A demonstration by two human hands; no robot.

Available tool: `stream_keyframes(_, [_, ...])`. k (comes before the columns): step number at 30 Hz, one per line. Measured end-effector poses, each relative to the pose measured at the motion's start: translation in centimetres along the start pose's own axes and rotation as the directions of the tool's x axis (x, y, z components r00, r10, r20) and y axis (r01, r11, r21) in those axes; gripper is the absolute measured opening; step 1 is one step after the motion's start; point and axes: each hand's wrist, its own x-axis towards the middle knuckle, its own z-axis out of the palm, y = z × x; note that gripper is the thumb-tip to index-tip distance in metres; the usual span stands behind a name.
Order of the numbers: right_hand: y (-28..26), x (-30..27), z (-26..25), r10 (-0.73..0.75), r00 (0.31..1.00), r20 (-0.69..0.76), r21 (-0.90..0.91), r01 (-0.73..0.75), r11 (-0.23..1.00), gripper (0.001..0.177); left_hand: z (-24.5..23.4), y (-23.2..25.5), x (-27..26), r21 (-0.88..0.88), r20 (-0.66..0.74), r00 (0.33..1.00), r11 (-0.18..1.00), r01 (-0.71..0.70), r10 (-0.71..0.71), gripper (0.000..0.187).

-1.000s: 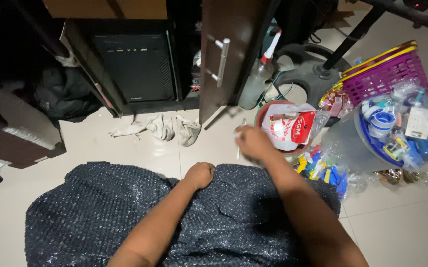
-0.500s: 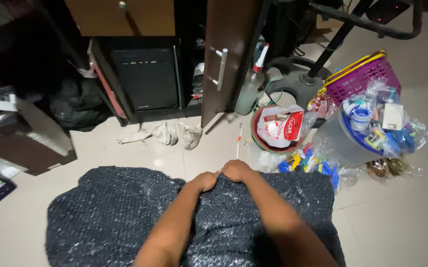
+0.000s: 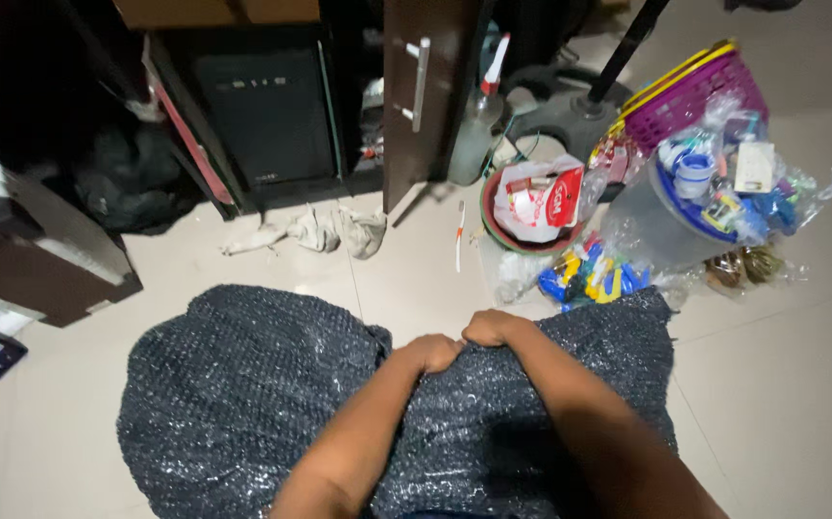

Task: The person scrubs a tiled floor with a toothbrush and wipes it with a cloth. They spray a cleaning solution from a bottle onto the floor and continue scrubbing and wiping. The person also opens a cabinet door briefly.

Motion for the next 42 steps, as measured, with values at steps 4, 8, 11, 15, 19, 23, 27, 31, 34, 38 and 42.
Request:
stream_keyframes(4, [-0.9, 1.6, -0.3, 0.060, 0.998, 0.004, 0.022, -0.060, 0.998, 0.047, -1.9, 0.4, -0.9, 0.022, -0.011, 1.000, 1.000, 0.020, -0.019, 0.060])
stream_keyframes(8, [-2.1, 2.7, -1.2, -0.049, 0.994, 0.096, -0.161, 0.064, 0.985, 0.044, -5.4, 1.9, -4.7, 0.132, -0.124, 0.990, 0.988, 0.079, -0.063, 0.049])
stream_keyframes(11, [-3.8, 3.1, -2.6, -0.120, 0.988, 0.098, -0.270, 0.143, 0.952, 0.038, -10.6, 2.1, -8.2, 0.081, -0.243, 0.969, 0.994, 0.074, -0.052, 0.053])
stream_keyframes(15, [-7.1, 2.8, -5.8, -0.248, 0.954, -0.170, -0.103, 0.233, 0.967, 0.030, -17.7, 2.8, -12.0, -0.239, -0.562, 0.819, 0.971, -0.023, -0.119, 0.045])
stream_keyframes(19, [-11.7, 1.1, -10.2, -0.076, 0.784, -0.616, 0.196, 0.246, 0.949, 0.028, -22.9, 3.6, -14.5, -0.225, -0.854, 0.521, 0.909, -0.352, -0.009, 0.044])
stream_keyframes(23, [-14.7, -0.4, -16.7, 0.067, -0.003, -0.998, 0.053, 0.589, 0.807, 0.036, -23.5, 1.7, -14.1, -0.370, -0.889, 0.443, 0.750, -0.548, -0.115, 0.035])
stream_keyframes(27, [-15.0, -1.0, -23.2, 0.124, 0.026, -0.992, 0.100, 0.753, 0.650, 0.045, -20.9, -4.4, -12.8, -0.408, -0.859, 0.474, 0.818, -0.405, -0.193, 0.033])
stream_keyframes(31, [-16.0, -0.3, -27.2, 0.069, 0.109, -0.992, 0.126, 0.716, 0.687, 0.014, -18.3, -10.7, -12.3, -0.602, -0.720, 0.539, 0.780, -0.171, -0.437, 0.038])
stream_keyframes(34, [-17.2, 0.8, -29.9, -0.044, 0.084, -0.995, 0.020, 0.642, 0.767, 0.010, -18.5, -13.4, -12.7, -0.468, -0.664, 0.622, 0.879, 0.088, -0.416, 0.047])
stream_keyframes(38, [-18.6, 2.4, -33.1, -0.080, 0.096, -0.992, -0.016, 0.540, 0.842, 0.015, -20.1, -13.0, -14.1, -0.373, -0.554, 0.707, 0.890, 0.262, -0.440, 0.058])
stream_keyframes(42, [-18.9, 3.0, -34.4, -0.088, 0.104, -0.991, -0.027, 0.484, 0.874, 0.017, -21.8, -12.1, -15.3, -0.290, -0.450, 0.757, 0.879, 0.378, -0.474, 0.066])
